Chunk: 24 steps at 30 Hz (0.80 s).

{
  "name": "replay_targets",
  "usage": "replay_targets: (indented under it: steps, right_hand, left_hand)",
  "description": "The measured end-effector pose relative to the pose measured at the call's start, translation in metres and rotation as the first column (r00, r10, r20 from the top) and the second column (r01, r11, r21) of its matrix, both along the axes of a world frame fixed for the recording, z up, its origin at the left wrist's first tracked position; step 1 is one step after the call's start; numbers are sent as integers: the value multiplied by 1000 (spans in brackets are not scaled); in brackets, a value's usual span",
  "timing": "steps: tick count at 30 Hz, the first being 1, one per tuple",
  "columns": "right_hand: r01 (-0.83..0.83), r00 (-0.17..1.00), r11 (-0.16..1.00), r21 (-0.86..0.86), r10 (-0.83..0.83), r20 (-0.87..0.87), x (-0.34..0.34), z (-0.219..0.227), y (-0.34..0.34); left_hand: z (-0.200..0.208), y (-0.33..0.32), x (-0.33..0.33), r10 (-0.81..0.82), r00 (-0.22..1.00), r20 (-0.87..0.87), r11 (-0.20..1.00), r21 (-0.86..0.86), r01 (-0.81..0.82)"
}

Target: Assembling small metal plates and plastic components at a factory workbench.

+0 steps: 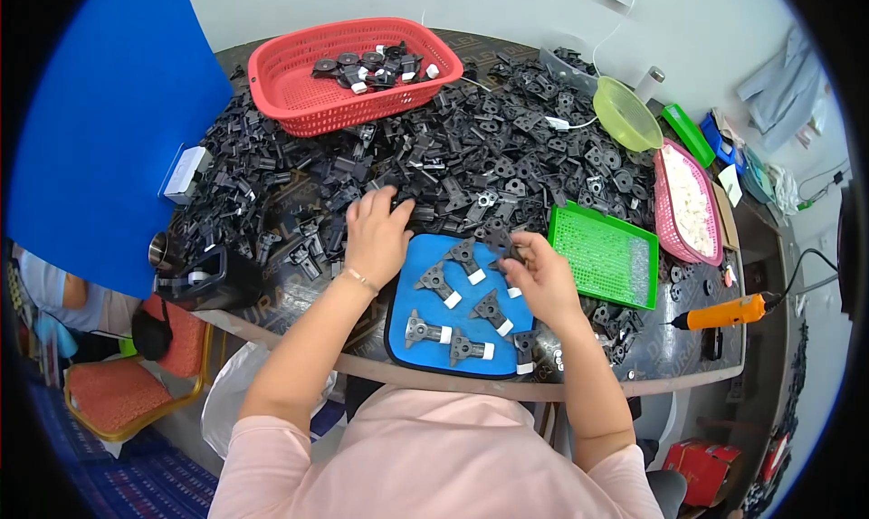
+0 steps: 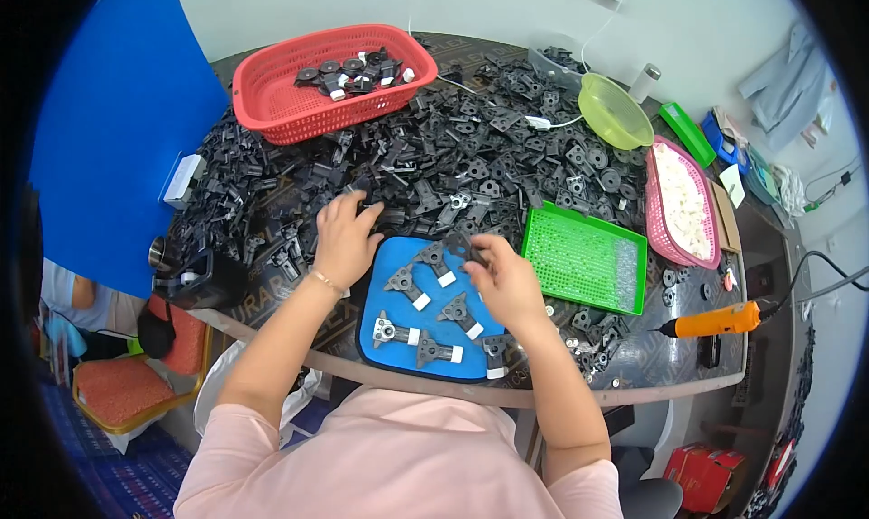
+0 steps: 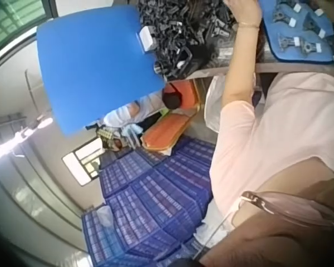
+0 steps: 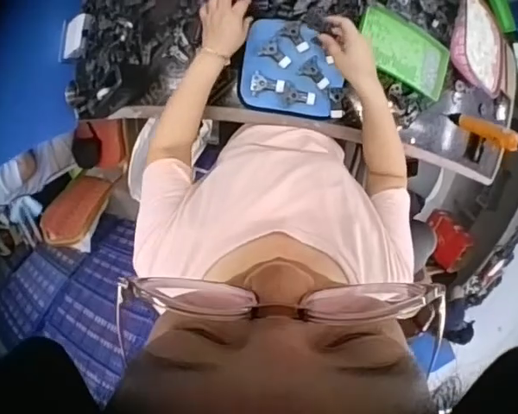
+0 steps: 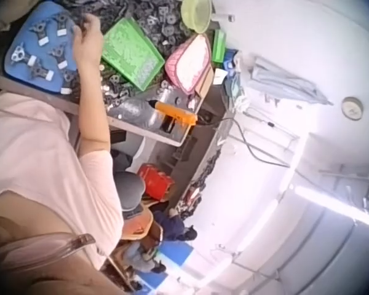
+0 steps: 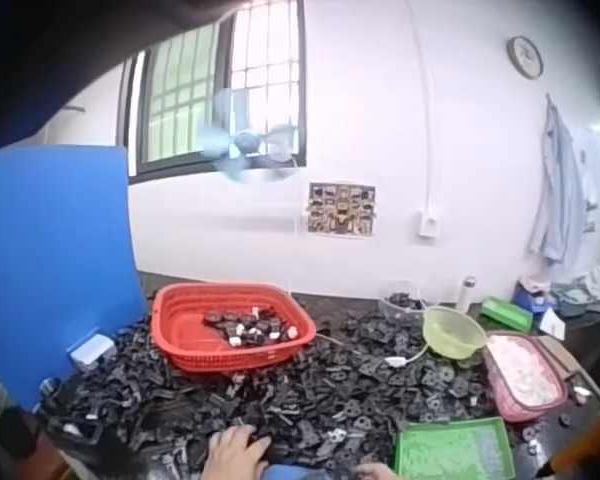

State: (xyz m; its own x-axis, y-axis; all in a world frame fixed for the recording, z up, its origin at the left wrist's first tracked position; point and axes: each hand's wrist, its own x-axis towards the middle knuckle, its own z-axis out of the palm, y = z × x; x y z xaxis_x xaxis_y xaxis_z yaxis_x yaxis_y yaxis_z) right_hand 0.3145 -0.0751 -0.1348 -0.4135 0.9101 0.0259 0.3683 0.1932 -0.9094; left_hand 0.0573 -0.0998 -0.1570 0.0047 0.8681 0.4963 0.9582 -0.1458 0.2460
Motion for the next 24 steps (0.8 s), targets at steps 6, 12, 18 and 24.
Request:
replay_targets:
  steps: [6,12,18,24]
  right_hand:
    - [23,941,955,-296,-121,-316,23,-2,-12]
    - [-20,880,894,-448,-196,-432,26,-5,-12]
    - [-6,831,925,-379,-206,-516,19,-20,-14]
    - [-206,864,888,-410,-33,-503,15,-3,-22]
  left_hand:
    - [-12,30,6,-100,990,-99,995,-15,99]
    - [-2,25,6,-192,957,216,975,153,161]
    - [0,15,7,-84,413,907,985,14,171]
    - [38,1,43,155,82,985,914,-174,367]
